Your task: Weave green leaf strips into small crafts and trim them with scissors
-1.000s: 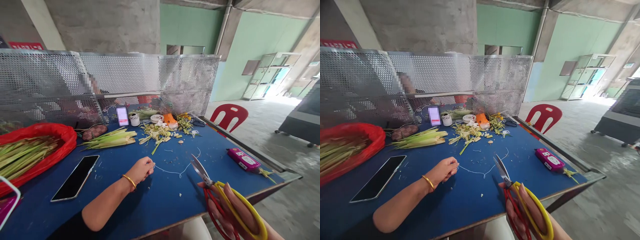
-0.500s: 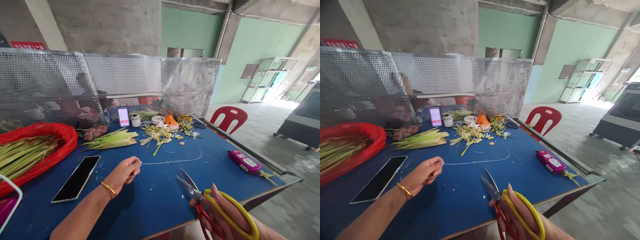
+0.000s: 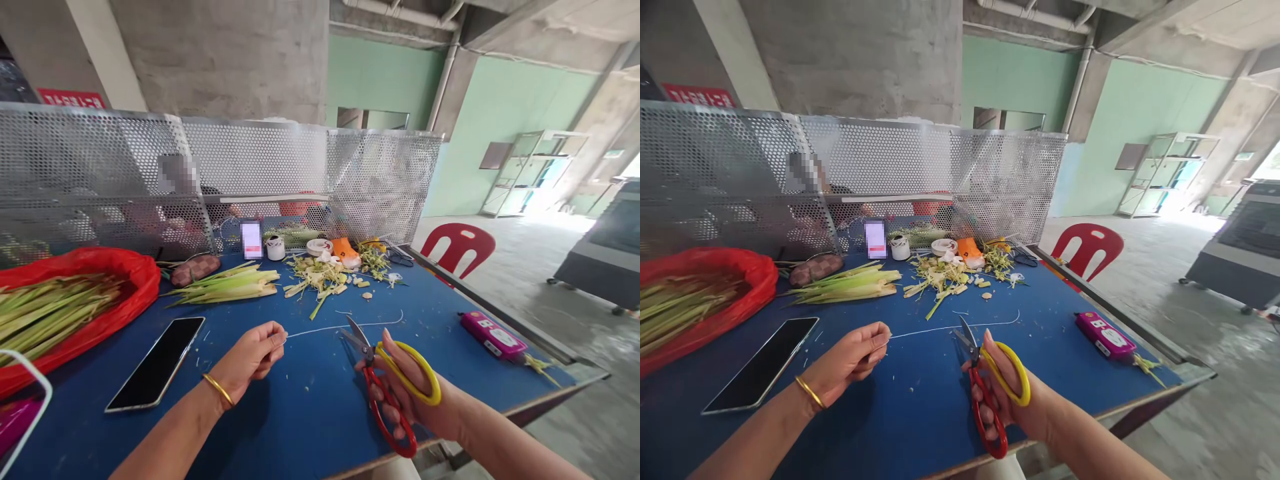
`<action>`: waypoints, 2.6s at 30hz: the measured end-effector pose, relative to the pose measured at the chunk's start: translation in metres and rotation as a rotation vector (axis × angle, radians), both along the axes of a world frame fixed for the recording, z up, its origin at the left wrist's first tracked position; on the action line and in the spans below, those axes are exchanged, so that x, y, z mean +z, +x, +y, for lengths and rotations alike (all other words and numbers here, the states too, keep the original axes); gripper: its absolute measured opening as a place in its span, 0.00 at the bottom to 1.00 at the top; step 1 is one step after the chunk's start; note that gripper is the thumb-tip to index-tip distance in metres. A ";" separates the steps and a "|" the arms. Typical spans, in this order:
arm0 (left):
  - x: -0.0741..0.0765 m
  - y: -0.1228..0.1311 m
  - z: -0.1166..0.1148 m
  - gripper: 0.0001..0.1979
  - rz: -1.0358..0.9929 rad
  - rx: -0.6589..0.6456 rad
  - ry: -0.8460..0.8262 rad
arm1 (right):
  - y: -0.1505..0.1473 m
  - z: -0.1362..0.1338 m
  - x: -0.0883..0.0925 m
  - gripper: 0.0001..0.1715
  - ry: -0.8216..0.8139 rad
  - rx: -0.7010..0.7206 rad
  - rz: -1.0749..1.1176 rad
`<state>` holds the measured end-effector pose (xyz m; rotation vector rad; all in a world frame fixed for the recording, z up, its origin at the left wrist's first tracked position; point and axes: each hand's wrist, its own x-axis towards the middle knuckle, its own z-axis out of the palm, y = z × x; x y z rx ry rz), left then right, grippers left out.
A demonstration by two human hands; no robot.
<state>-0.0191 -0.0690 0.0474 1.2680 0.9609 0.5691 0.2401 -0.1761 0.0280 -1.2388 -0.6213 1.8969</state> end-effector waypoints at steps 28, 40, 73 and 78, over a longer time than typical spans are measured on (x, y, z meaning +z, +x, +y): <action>-0.011 -0.013 0.018 0.21 -0.066 0.134 -0.030 | 0.040 0.018 0.010 0.26 0.408 0.093 -0.547; -0.022 -0.008 0.018 0.23 0.070 0.120 -0.015 | 0.053 0.181 -0.005 0.27 0.955 0.229 -1.673; 0.031 -0.058 0.025 0.17 -0.294 0.416 0.197 | 0.026 0.095 0.008 0.15 0.863 -0.196 -0.638; 0.056 -0.078 0.033 0.15 -0.313 0.483 0.334 | -0.029 0.109 0.027 0.18 0.803 -0.199 -0.374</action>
